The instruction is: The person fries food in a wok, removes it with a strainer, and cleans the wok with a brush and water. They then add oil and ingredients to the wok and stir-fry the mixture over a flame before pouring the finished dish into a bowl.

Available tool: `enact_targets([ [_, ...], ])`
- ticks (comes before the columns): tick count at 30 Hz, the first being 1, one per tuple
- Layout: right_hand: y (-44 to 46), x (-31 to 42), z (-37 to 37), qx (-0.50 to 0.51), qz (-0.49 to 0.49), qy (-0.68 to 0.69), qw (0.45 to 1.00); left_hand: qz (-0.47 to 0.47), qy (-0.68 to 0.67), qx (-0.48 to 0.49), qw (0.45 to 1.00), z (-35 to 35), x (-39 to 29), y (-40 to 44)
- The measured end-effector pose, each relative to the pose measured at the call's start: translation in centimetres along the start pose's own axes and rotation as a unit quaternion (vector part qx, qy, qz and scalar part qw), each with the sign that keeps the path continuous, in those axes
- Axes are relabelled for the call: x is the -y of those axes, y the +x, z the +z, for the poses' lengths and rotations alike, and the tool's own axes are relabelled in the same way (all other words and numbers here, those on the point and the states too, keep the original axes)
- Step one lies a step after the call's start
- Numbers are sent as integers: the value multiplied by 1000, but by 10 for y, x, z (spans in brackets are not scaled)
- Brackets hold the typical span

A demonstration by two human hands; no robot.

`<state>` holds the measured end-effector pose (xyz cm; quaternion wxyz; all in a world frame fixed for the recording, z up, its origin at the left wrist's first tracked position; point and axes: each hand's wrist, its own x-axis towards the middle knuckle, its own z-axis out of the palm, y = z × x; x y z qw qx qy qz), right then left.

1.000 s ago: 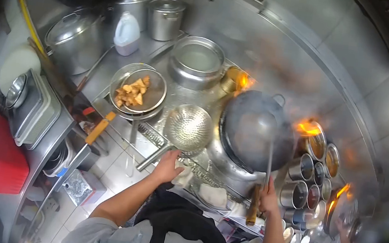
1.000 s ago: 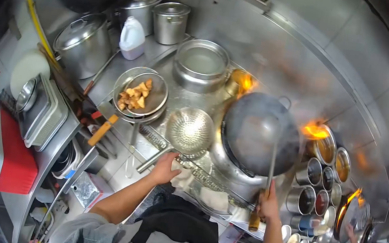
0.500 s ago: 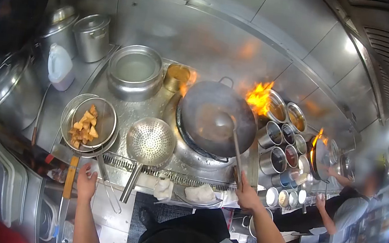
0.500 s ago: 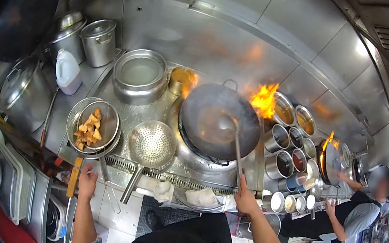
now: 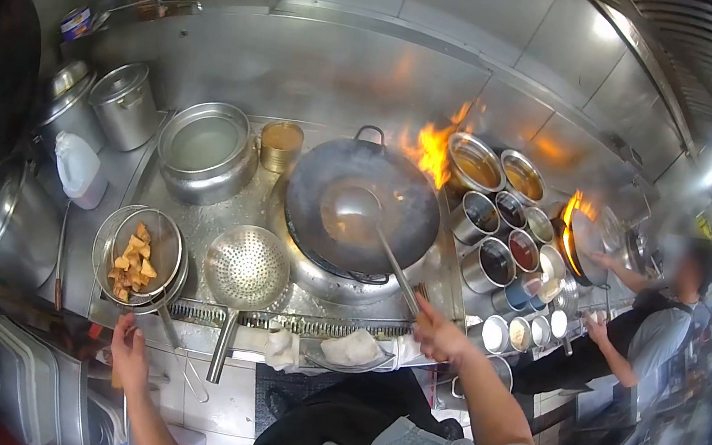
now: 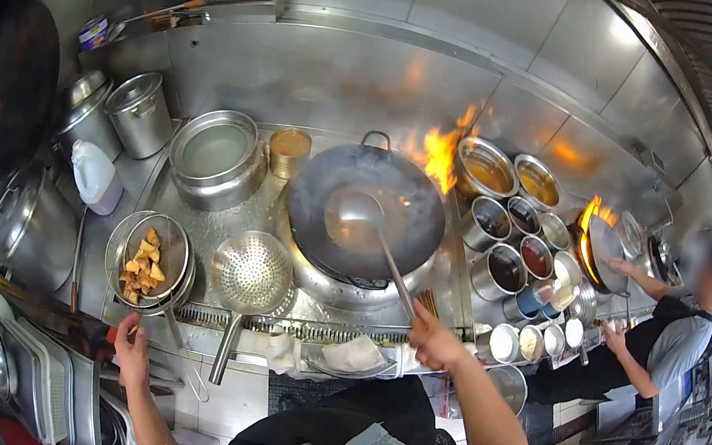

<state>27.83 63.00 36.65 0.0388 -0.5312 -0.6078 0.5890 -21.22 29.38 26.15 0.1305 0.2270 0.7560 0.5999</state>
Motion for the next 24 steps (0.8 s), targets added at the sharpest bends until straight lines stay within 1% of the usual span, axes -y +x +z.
enact_targets([
  [1, 15, -9, -19, 51, -2, 111, 993, -8, 10, -2, 1000, 8, 14, 2],
  [2, 34, -23, -36, 101, -6, 219, 971, -8, 16, 2, 1000, 24, -1, -2],
  [3, 59, -38, -49, 93, -21, 171, 981, 3, 41, 45, 998, 48, -32, -8],
  [4, 74, -54, -53, 99, -20, 173, 980, 12, 65, 83, 994, 69, -55, -13],
  [5, 87, -69, -55, -48, -176, -85, 980, 75, 95, 102, 987, 83, -67, -17],
  [6, 98, -74, -59, -190, -320, -331, 867, 72, 98, 89, 989, 94, -85, -27],
  [7, 66, -48, -66, -147, -185, -296, 925, 71, 115, 89, 987, 102, -107, -39],
  [8, 57, -57, -82, -149, -164, -318, 922, 69, 129, 86, 985, 110, -120, -48],
  [9, 46, -83, -101, -151, -145, -339, 917, 85, 117, 69, 987, 108, -104, -55],
  [10, 38, -106, -120, -152, -109, -392, 901, 82, 122, 53, 988, 105, -83, -63],
  [11, 28, -130, -134, -176, -122, -408, 887, 41, 122, 47, 991, 101, -60, -73],
  [12, 27, -151, -148, -155, -58, -428, 889, -1, 124, 43, 991, 97, -52, -82],
  [13, 26, -170, -161, -144, -70, -428, 889, 0, 157, 42, 987, 103, -69, -96],
  [15, 30, -150, -162, -116, -116, -421, 892, -18, 166, 23, 986, 103, -87, -112],
  [17, 63, -113, -141, -89, -169, -418, 888, -26, 161, -23, 986, 96, -101, -117],
  [19, 102, -54, -105, -66, -236, -321, 915, 2, 143, -52, 988, 86, -106, -118],
  [20, 106, -7, -77, -50, -316, -271, 908, 1, 143, -71, 987, 80, -105, -120],
  [21, 158, 3, -55, -47, -454, -239, 857, 2, 131, -67, 989, 74, -104, -119],
  [22, 172, 44, -21, 28, -357, -146, 922, 4, 117, -60, 991, 68, -104, -116],
  [23, 195, 81, 11, 70, -363, -135, 919, 8, 126, -58, 990, 63, -111, -116],
  [24, 177, 142, 46, 155, -182, -24, 971, 11, 122, -68, 990, 56, -109, -116],
])
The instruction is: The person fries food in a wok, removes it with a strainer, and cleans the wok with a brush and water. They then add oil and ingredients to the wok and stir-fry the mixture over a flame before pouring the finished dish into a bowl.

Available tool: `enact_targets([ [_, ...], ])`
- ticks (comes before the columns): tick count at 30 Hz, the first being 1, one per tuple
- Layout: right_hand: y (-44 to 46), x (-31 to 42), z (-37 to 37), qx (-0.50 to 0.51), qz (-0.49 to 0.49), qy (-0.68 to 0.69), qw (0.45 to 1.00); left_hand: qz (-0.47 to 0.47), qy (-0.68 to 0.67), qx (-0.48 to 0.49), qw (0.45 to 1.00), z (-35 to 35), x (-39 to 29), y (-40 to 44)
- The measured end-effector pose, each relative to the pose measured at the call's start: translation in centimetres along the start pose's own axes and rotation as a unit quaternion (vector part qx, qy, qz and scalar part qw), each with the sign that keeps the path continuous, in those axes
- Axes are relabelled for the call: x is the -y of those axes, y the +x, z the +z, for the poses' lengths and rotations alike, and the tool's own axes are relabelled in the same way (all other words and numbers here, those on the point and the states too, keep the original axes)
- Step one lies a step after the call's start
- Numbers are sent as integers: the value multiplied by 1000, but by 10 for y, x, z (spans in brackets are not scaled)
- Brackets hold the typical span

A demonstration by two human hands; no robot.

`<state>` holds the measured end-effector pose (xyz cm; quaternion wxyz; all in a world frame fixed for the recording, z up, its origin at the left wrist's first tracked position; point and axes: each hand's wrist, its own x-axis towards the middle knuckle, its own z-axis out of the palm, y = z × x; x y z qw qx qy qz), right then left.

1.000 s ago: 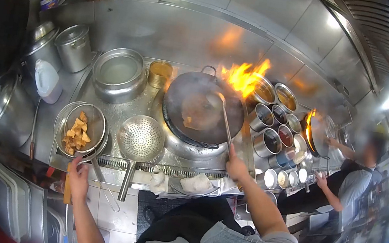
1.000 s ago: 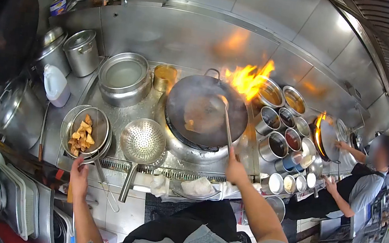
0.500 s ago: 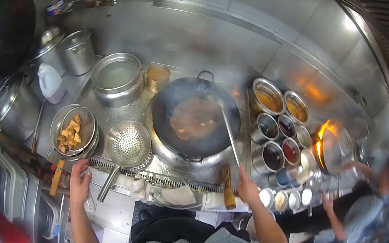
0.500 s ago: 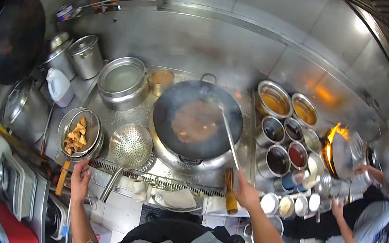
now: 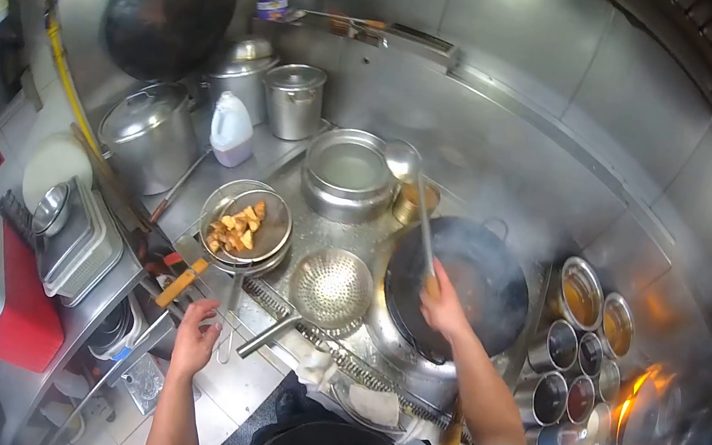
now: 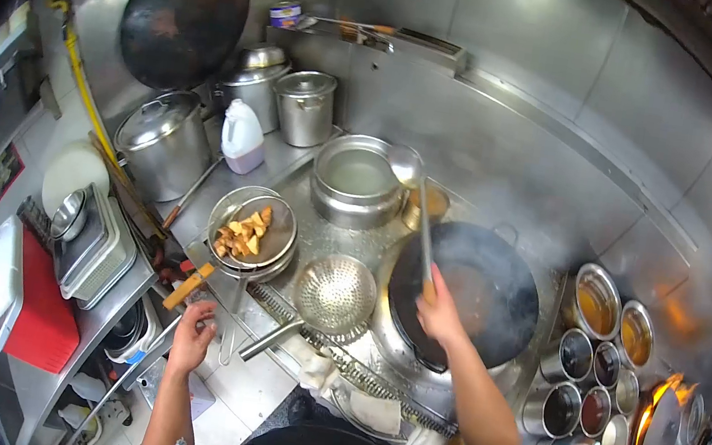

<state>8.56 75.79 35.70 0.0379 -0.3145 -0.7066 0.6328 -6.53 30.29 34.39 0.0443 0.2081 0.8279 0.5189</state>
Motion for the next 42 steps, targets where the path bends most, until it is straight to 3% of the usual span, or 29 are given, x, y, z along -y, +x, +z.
enact_targets([
  [2, 76, 41, 46, 16, -31, -4, 999, -6, -25, 8, 1000, -11, 14, -1],
  [3, 148, 13, 74, -68, -198, -164, 964, 0, -17, 12, 1000, -18, 22, -2],
  [4, 218, -14, 102, -213, -320, -330, 862, 2, -21, 4, 1000, -28, 27, -5],
  [5, 251, -13, 127, -211, -326, -331, 860, -11, -15, 6, 1000, -39, 29, -9],
  [7, 293, 8, 168, -152, -124, -117, 973, -26, -12, 3, 1000, -60, 47, -17],
  [8, 253, 60, 167, -22, -21, 159, 987, -46, -11, -17, 999, -74, 63, -22],
  [9, 257, 59, 169, -19, -19, 153, 988, -70, -11, -35, 997, -86, 78, -28],
  [11, 261, 35, 162, -49, -74, -8, 996, -98, -27, -50, 994, -108, 102, -37],
  [14, 257, 12, 152, -93, -154, -246, 953, -146, -48, -60, 986, -135, 133, -40],
  [15, 242, 13, 145, -94, -149, -249, 952, -151, -51, -66, 985, -142, 135, -40],
  [17, 158, 57, 136, -138, -70, -413, 897, -154, -60, -78, 983, -149, 152, -36],
  [18, 153, 43, 124, -167, -86, -459, 869, -155, -60, -68, 984, -150, 160, -32],
  [20, 110, 57, 126, -205, -15, -529, 823, -169, -33, -55, 984, -149, 174, -19],
  [22, 109, 46, 103, -195, 5, -557, 807, -187, -71, -28, 979, -141, 181, -2],
  [24, 117, 31, 70, -183, 23, -586, 789, -127, -55, -15, 990, -130, 155, 23],
  [26, 123, 35, 52, -194, -122, -497, 837, -98, -72, -19, 992, -121, 142, 42],
  [27, 121, 32, 43, -198, -121, -496, 837, -68, -60, -16, 996, -119, 143, 49],
  [28, 96, 55, 52, -141, -97, -247, 954, -36, -47, -9, 998, -117, 141, 55],
  [29, 81, 70, 54, -77, -69, 23, 994, -46, -52, -2, 998, -113, 136, 61],
  [30, 81, 75, 43, -89, -68, 32, 993, -38, -49, 10, 998, -109, 130, 66],
  [31, 78, 79, 27, -38, -63, 213, 974, -37, -50, 15, 998, -103, 123, 70],
  [32, 71, 77, 13, 13, -62, 388, 920, -36, -51, 24, 998, -96, 115, 74],
  [33, 77, 61, 11, -55, -85, 185, 977, -24, -76, 40, 996, -88, 104, 78],
  [34, 95, 39, 11, -121, -95, -26, 988, -13, -72, 58, 996, -79, 97, 82],
  [36, 126, -33, -8, -258, -261, -283, 886, 48, -91, 53, 993, -65, 86, 91],
  [37, 103, -48, -18, -276, -241, -274, 889, 59, -82, 36, 994, -57, 72, 93],
  [39, 39, -47, -38, -262, -303, -161, 902, 63, -116, 32, 991, -45, 49, 93],
  [40, -20, -28, -51, -152, -166, 73, 972, 83, -120, 24, 989, -39, 41, 93],
  [42, -101, -28, -87, -144, -202, 154, 957, 87, -108, 9, 990, -23, 23, 86],
])
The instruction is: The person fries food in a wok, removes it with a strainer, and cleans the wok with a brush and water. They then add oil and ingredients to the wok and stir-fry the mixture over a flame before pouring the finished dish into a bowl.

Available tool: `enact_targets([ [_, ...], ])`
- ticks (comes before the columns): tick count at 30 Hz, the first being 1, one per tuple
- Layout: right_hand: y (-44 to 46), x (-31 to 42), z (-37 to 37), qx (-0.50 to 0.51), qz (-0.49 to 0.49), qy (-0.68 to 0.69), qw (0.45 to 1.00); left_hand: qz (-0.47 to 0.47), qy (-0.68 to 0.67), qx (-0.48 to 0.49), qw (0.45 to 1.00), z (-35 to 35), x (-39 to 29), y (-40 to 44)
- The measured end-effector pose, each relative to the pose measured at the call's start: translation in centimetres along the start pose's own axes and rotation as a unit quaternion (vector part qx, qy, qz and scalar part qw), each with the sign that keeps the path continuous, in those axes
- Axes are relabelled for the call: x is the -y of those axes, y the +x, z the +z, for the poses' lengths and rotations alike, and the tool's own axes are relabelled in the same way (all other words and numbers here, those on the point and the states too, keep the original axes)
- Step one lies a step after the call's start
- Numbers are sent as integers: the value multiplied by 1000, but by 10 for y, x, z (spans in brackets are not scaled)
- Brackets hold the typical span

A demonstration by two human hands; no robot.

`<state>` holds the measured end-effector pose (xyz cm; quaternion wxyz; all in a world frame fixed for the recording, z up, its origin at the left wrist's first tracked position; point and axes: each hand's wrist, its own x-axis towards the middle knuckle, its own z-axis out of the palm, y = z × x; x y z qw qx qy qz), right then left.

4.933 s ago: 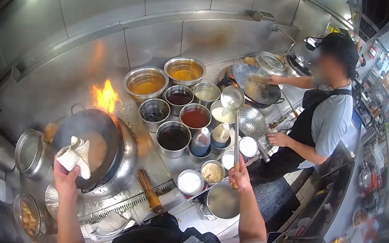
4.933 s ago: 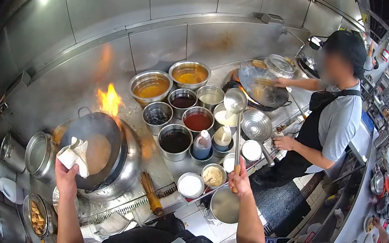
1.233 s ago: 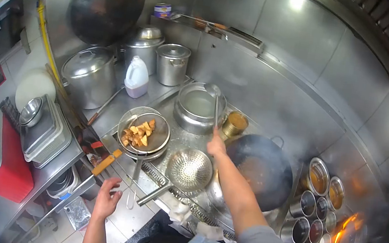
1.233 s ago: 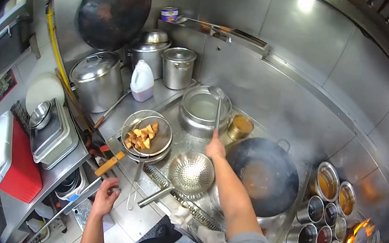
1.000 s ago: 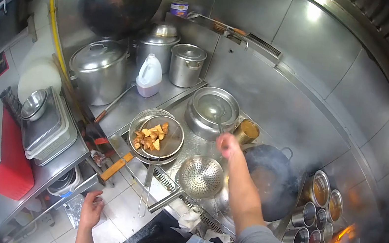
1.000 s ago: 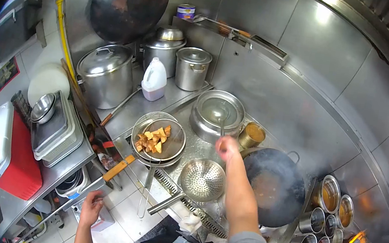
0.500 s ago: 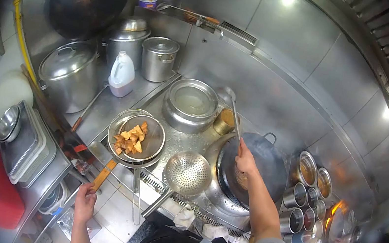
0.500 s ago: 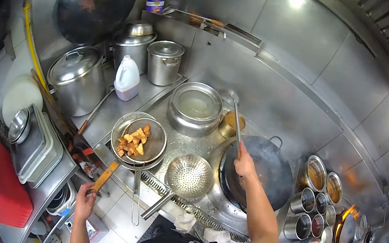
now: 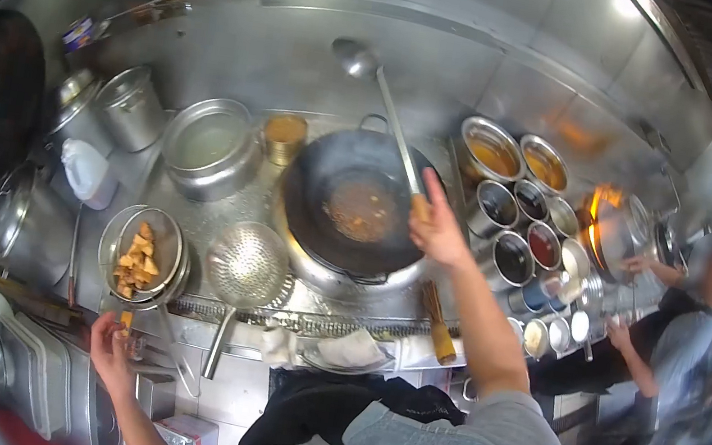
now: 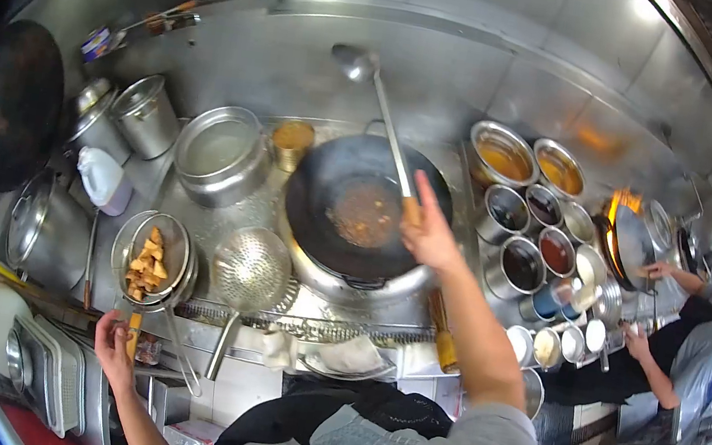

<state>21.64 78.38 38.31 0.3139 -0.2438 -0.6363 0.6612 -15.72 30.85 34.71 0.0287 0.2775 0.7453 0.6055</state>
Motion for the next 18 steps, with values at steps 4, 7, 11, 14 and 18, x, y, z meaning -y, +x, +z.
enact_targets([
  [4, -118, 35, -104, -126, -47, 25, 991, -1, -27, -1, 1000, 69, -18, -16],
  [7, -196, 34, -187, -193, -6, -27, 981, -2, -87, 76, 993, 144, -25, -27],
  [11, -289, 43, -261, -356, 115, -105, 921, -9, -211, 195, 958, 270, -94, -50],
  [14, -351, 41, -302, -378, 172, -114, 902, 56, -452, 352, 818, 360, -209, -87],
  [18, -406, 32, -346, -423, 245, -185, 853, 42, -564, 583, 583, 409, -354, -151],
])
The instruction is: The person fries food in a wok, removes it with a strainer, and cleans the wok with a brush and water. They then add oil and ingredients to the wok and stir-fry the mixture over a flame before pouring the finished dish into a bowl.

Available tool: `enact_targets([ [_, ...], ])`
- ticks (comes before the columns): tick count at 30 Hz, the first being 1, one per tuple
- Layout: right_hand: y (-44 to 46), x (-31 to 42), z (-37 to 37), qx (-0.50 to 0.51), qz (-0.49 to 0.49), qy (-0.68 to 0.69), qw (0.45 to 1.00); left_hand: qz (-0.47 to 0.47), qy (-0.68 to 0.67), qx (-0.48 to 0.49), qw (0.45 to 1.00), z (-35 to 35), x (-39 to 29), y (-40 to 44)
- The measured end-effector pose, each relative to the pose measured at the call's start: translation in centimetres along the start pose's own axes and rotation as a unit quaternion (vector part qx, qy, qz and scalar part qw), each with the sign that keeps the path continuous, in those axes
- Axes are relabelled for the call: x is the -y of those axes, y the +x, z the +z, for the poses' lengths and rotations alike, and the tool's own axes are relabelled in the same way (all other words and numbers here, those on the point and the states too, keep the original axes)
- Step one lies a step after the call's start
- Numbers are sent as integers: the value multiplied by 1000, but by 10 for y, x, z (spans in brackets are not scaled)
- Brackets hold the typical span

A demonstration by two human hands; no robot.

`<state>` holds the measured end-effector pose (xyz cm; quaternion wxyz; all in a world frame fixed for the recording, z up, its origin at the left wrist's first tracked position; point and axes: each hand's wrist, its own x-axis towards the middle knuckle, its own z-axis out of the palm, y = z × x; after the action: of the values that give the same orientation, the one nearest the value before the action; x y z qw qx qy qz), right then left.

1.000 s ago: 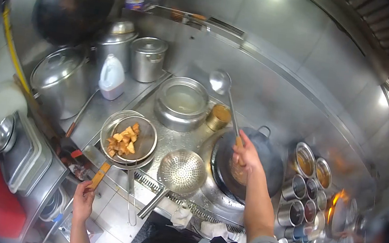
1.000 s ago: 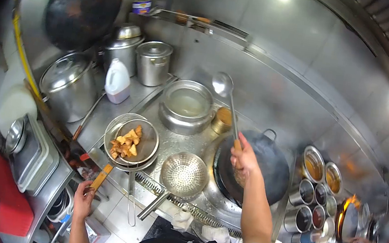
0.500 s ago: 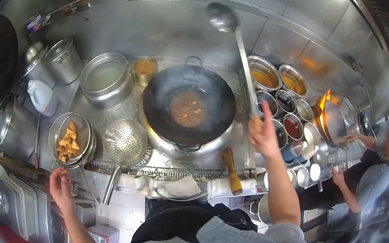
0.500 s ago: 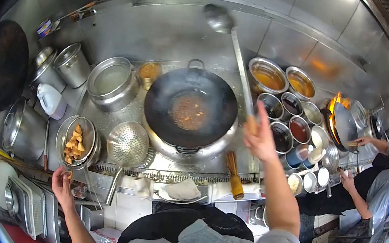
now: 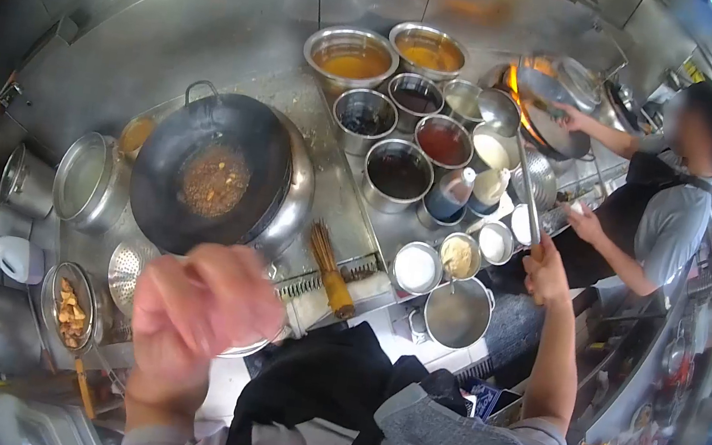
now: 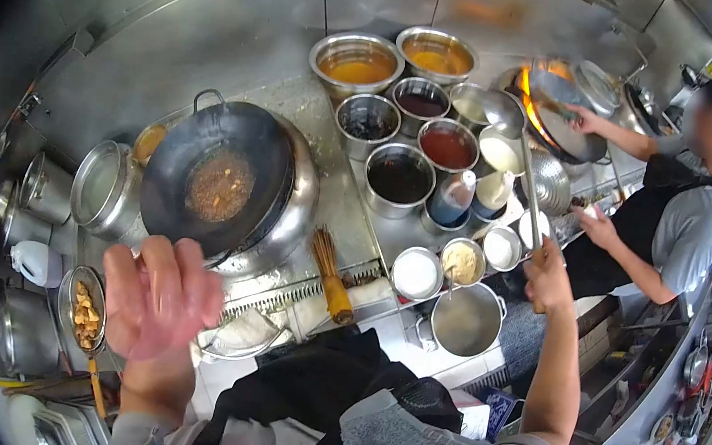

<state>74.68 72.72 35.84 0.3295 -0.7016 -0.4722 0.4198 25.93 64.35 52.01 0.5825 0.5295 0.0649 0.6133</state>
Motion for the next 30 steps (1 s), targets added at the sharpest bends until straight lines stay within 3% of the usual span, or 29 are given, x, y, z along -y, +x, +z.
enact_targets([
  [1, 0, -4, -5, -21, -9, -30, 999, -29, -60, 26, 997, 28, 0, 19],
  [2, 7, -18, -12, -23, -24, -53, 998, -5, -100, 141, 985, 35, 10, 40],
  [4, 27, -37, -22, -29, 30, -161, 986, 26, -190, 169, 967, 68, 29, 55],
  [5, 64, -97, -37, -44, -89, -273, 957, 30, -221, 167, 961, 80, 35, 59],
  [6, 70, -102, -32, -41, -91, -267, 958, 36, -247, 159, 955, 92, 39, 62],
  [8, 74, -108, -23, -100, -159, -400, 897, 49, -282, 137, 948, 110, 48, 64],
  [9, 79, -109, -21, -74, -106, -383, 914, 58, -295, 122, 946, 118, 50, 64],
  [19, 61, -94, -31, 26, -57, -324, 944, 175, -350, -39, 919, 170, 62, 50],
  [22, 47, -63, -29, 37, -16, -280, 959, 237, -381, 8, 894, 164, 71, 57],
  [25, 36, -39, -29, 92, 93, -14, 991, 179, -329, 84, 923, 141, 59, 61],
  [26, 38, -40, -28, 96, 94, -16, 991, 145, -303, 121, 934, 130, 51, 62],
  [27, 40, -44, -31, 84, 121, 115, 982, 110, -278, 159, 941, 118, 44, 64],
  [28, 41, -47, -35, 66, 143, 245, 957, 75, -255, 199, 943, 108, 38, 67],
  [30, 47, -73, -30, 126, 132, 472, 862, 51, -207, 272, 938, 82, 44, 76],
])
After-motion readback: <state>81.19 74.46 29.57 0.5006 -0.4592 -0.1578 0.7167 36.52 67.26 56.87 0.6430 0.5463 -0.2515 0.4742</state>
